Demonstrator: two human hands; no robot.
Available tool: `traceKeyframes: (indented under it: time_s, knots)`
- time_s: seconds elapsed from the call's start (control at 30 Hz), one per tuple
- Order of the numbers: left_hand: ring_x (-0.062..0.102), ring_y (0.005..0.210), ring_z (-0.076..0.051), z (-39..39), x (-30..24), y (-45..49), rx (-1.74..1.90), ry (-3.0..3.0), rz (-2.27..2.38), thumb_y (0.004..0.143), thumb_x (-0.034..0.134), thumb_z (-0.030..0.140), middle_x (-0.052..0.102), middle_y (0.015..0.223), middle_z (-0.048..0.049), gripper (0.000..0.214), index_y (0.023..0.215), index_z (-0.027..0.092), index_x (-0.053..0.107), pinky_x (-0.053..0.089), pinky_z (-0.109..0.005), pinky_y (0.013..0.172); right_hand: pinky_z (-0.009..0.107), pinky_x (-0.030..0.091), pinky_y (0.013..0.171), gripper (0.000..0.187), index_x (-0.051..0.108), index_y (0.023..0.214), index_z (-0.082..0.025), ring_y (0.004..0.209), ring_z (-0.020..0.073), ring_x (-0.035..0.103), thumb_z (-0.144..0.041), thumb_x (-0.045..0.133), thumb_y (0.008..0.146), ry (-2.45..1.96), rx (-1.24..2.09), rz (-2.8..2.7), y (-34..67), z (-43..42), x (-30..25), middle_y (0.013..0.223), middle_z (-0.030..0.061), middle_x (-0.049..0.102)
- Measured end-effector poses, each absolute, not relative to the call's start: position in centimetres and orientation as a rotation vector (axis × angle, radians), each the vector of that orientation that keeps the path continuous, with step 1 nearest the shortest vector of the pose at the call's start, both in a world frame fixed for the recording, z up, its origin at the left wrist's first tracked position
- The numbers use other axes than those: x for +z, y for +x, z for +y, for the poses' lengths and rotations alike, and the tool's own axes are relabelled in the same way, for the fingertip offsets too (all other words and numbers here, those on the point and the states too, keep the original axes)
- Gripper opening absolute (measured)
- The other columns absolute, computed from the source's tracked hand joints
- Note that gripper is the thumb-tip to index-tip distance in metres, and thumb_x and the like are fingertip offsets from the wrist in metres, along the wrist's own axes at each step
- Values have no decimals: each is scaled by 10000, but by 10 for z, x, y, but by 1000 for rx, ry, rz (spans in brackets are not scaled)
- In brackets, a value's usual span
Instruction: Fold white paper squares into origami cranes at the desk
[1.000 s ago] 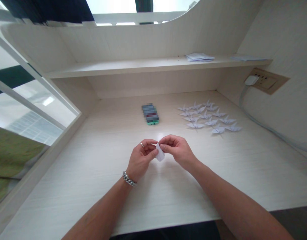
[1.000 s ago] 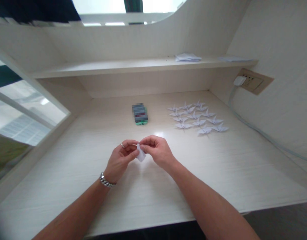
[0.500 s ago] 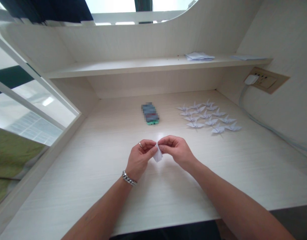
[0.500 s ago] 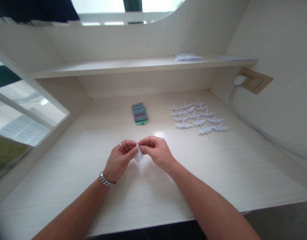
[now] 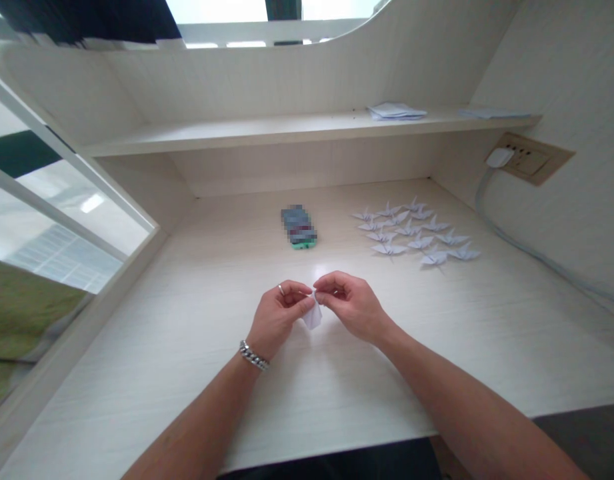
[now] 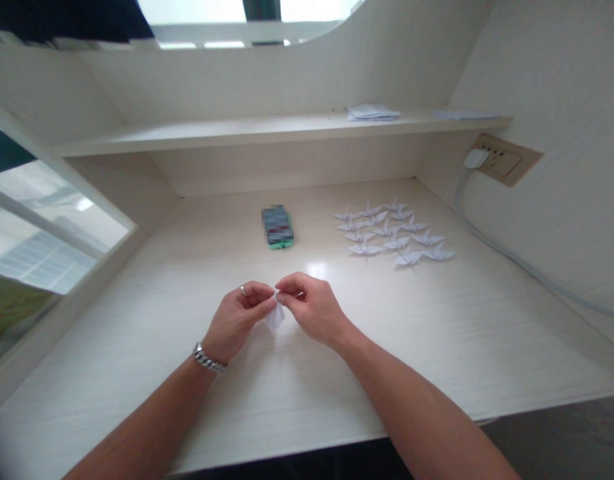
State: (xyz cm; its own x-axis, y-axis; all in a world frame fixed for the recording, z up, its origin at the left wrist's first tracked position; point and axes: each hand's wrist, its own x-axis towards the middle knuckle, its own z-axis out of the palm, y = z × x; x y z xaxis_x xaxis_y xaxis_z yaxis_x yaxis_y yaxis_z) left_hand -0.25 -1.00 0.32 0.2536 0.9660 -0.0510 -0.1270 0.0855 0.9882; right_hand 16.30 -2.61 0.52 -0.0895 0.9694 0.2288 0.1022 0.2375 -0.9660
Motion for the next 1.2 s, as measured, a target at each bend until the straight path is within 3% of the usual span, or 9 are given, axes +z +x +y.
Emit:
traceKeyframes:
  time_s: [0.27,0.6,0.83,1.2]
  knots:
    - [600,593,-112,-10,2,-4,987,1197,1005,609,832,259,668,651,4,245,731,145,654,460,-227,588,296,524,691,120,680,901,-194,751,163,655,-203,646,787,-1104,1001,-1488,164,-26,8,819,31,702]
    - [596,594,-118,-10,5,-2,959,1251,1065,608,824,271,676,656,-9,224,710,145,670,468,-232,593,255,464,626,56,638,761,-187,654,130,586,-142,610,743,-1099,1005,-1484,165,-25,7,708,-9,639]
    - [547,529,-117,-11,5,-3,853,1315,1074,664,777,379,652,590,-17,258,673,133,698,433,-229,510,244,419,580,27,636,738,-188,616,120,549,-167,636,720,-1063,1147,-1374,165,-20,1,667,-25,615]
    - [568,568,-135,-15,10,0,884,1455,1167,722,728,398,681,639,-29,244,696,156,713,428,-232,529,291,512,674,167,652,873,-172,707,149,633,-240,708,731,-1006,1266,-1229,165,-18,-2,759,17,675]
